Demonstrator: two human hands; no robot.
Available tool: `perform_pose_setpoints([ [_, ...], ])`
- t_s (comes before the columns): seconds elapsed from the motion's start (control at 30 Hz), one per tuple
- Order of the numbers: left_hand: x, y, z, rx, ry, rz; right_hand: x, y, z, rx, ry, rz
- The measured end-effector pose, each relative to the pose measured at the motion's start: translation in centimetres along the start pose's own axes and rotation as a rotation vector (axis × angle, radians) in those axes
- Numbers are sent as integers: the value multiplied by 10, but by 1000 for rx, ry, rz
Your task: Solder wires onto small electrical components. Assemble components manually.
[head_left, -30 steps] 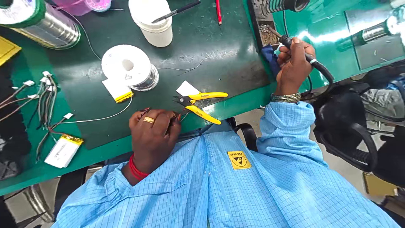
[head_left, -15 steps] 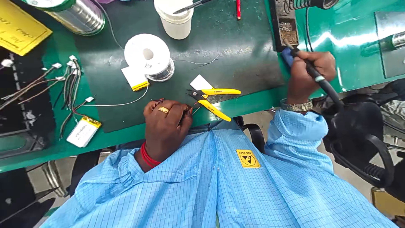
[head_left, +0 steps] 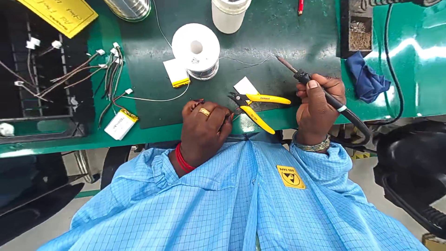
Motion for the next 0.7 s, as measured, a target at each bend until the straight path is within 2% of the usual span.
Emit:
perform_pose_setpoints([
  [0.47, 0, 0, 0, 0, 1, 0, -3, -5, -3, -2, 12, -38],
  [0.6, -1, -1, 0, -2, -8, 0, -34, -31, -12, -360, -80, -282],
  [0.7, -1, -1, 0, 3, -10, 12, -82, -38, -19, -614, -245, -528],
])
Point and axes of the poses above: each hand's wrist, its own x-axis towards the middle knuckle, its own z-axis out of the palm, y = z × x, the point moved 10 cm from there along x, towards the middle knuckle, and after that the axes turned 2 degrees about -y, right-handed, at the moved point
